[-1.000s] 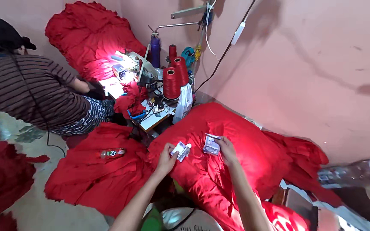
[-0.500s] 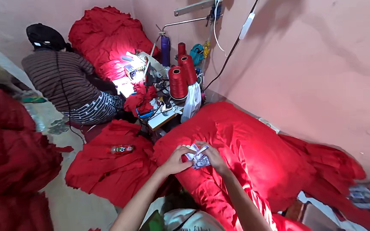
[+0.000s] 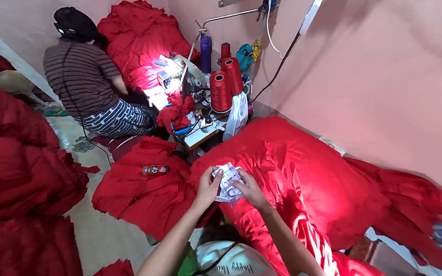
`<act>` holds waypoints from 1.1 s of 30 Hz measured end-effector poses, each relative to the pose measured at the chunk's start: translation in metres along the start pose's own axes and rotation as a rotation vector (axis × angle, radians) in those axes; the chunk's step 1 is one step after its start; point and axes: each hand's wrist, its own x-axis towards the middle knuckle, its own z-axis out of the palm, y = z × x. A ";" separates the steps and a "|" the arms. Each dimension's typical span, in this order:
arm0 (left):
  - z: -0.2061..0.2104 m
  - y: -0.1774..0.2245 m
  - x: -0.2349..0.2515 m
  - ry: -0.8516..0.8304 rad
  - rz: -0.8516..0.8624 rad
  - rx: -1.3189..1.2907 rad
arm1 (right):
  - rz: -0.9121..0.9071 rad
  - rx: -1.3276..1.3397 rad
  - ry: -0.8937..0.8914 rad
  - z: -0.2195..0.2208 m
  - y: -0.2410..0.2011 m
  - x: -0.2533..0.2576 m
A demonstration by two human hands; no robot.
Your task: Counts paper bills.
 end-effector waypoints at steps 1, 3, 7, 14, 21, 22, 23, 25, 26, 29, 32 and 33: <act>0.000 0.000 -0.004 0.027 -0.021 -0.035 | -0.044 0.018 0.013 0.005 0.004 -0.002; -0.002 -0.003 -0.012 0.082 -0.018 -0.077 | -0.086 0.061 0.026 0.019 0.011 -0.009; -0.005 -0.014 -0.025 0.226 -0.024 -0.155 | -0.037 0.017 0.052 0.046 0.020 -0.024; -0.020 -0.015 -0.030 0.294 -0.008 -0.303 | -0.033 -0.036 0.071 0.055 0.035 -0.034; -0.046 -0.017 -0.038 0.062 -0.060 -0.098 | -0.171 -0.361 0.175 0.046 0.018 -0.036; -0.049 -0.017 -0.038 0.045 -0.078 -0.127 | -0.195 -0.393 0.177 0.045 0.017 -0.037; -0.051 -0.017 -0.038 0.053 -0.100 -0.180 | -0.211 -0.415 0.179 0.045 0.015 -0.039; -0.053 -0.018 -0.038 0.098 -0.117 -0.304 | -0.196 -0.417 0.161 0.045 0.012 -0.043; -0.052 -0.018 -0.038 0.125 -0.119 -0.354 | -0.179 -0.403 0.144 0.044 0.012 -0.044; -0.046 -0.021 -0.035 0.239 -0.129 -0.477 | -0.150 -0.338 0.099 0.045 0.021 -0.049; -0.039 -0.024 -0.028 0.410 -0.107 -0.519 | -0.042 -0.252 0.074 0.044 0.027 -0.051; -0.035 -0.026 -0.026 0.471 -0.089 -0.518 | 0.013 -0.204 0.079 0.045 0.029 -0.051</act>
